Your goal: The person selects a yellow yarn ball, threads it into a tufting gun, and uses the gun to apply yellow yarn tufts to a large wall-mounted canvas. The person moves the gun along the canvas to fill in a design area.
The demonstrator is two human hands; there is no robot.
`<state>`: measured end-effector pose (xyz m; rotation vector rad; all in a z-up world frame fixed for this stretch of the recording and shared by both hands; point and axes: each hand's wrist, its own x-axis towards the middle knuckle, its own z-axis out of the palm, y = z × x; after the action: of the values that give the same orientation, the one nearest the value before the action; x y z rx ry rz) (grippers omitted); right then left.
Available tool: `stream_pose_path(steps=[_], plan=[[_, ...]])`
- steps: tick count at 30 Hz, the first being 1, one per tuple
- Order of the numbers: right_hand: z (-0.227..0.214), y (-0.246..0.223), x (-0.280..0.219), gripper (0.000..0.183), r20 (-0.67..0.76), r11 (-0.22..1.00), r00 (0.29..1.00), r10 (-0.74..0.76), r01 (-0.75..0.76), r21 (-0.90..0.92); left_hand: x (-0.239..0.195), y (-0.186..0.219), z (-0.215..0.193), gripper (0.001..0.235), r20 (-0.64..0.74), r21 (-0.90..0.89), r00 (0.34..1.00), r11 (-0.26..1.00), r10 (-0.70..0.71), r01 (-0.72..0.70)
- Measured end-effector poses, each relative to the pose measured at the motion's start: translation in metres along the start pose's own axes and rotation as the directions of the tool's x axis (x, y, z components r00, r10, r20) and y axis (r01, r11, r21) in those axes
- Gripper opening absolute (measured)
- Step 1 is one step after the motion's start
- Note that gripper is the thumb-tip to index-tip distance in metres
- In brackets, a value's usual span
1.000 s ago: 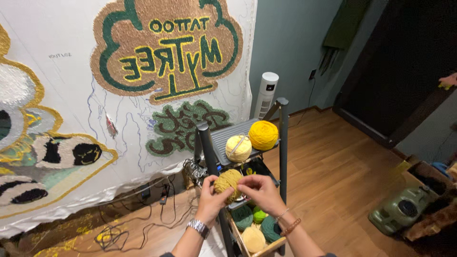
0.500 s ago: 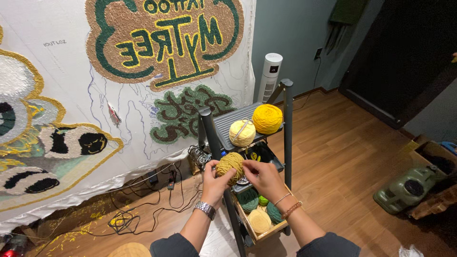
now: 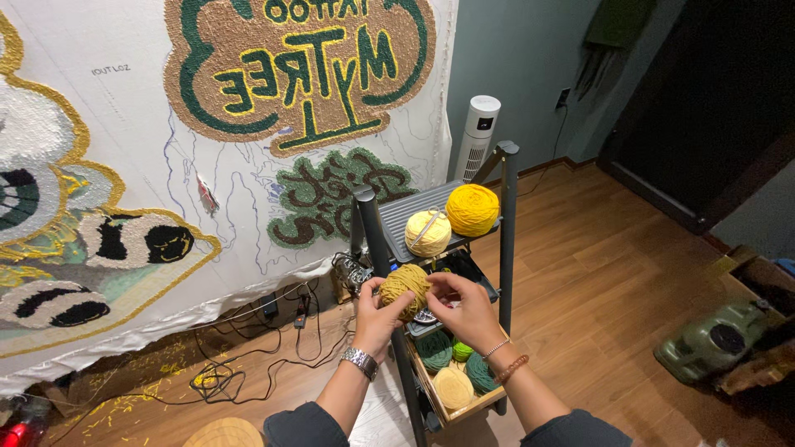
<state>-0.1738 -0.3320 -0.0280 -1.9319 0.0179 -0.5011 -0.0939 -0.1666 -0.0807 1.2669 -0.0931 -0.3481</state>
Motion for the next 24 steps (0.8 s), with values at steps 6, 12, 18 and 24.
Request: stream_pose_path(steps=[6, 12, 18, 24], plan=[[-0.009, -0.015, -0.001, 0.092, 0.175, 0.994, 0.984, -0.022, 0.039, -0.099, -0.004, 0.004, 0.003, 0.059, 0.072, 0.052, 0.993, 0.994, -0.096, 0.092], [-0.006, 0.017, -0.005, 0.096, 0.274, 0.958, 0.952, -0.139, 0.199, -0.205, -0.014, -0.001, 0.011, 0.056, 0.125, 0.124, 0.971, 0.974, -0.203, 0.188], [-0.004, 0.060, -0.007, 0.081, 0.271, 0.988, 0.961, -0.045, 0.082, -0.129, -0.005, -0.027, 0.008, 0.066, 0.107, 0.176, 0.953, 0.949, -0.283, 0.262], [-0.016, 0.081, -0.002, 0.080, 0.284, 0.970, 0.959, -0.004, 0.072, -0.231, 0.016, -0.044, -0.007, 0.073, -0.060, 0.282, 0.972, 0.930, -0.227, 0.235]])
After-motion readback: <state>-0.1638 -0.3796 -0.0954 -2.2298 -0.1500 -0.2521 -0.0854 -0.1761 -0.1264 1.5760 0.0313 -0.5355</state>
